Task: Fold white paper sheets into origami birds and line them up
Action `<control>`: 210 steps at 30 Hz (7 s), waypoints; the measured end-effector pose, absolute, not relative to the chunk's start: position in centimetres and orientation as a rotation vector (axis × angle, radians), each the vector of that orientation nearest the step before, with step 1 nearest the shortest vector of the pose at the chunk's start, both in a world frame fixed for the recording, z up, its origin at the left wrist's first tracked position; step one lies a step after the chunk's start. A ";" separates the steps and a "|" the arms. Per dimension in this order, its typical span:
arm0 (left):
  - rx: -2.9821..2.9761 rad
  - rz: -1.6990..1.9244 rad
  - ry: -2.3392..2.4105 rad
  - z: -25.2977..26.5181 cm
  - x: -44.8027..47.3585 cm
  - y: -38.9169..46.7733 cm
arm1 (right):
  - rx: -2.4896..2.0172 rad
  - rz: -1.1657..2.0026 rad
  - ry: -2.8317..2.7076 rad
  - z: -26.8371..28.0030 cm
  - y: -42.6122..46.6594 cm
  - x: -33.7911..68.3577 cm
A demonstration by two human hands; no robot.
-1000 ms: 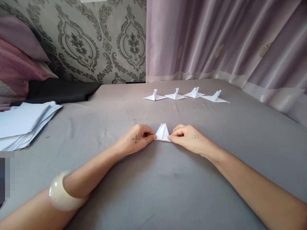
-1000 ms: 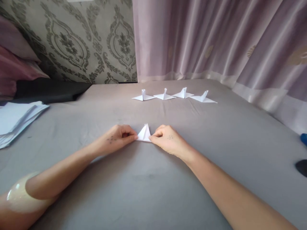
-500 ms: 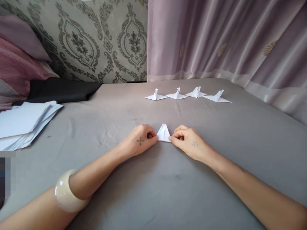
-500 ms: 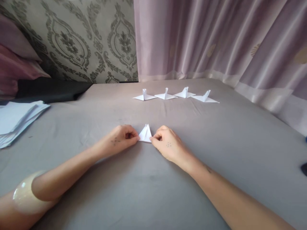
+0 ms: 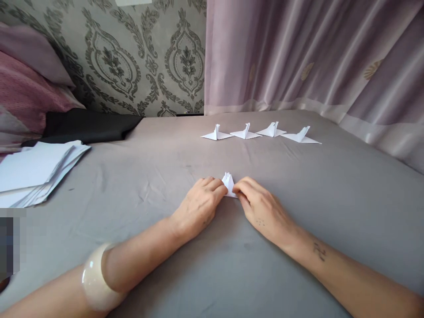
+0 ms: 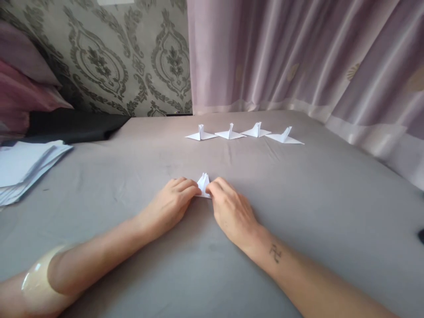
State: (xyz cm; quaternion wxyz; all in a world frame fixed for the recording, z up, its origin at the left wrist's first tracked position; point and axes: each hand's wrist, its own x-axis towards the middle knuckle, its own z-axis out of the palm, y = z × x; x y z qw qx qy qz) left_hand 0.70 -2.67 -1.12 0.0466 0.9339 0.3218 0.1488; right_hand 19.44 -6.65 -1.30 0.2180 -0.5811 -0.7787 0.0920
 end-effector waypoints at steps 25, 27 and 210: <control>2.776 0.491 0.983 -0.5 0.6 -3.0 | -1.422 0.064 -2.572 -0.8 -8.0 20.1; 2.393 0.656 1.064 -0.6 0.0 -2.3 | -1.430 0.272 -2.388 -0.9 -7.4 20.4; 1.851 0.918 0.877 -0.1 2.2 -1.9 | -1.625 1.351 -1.067 2.1 -5.8 19.3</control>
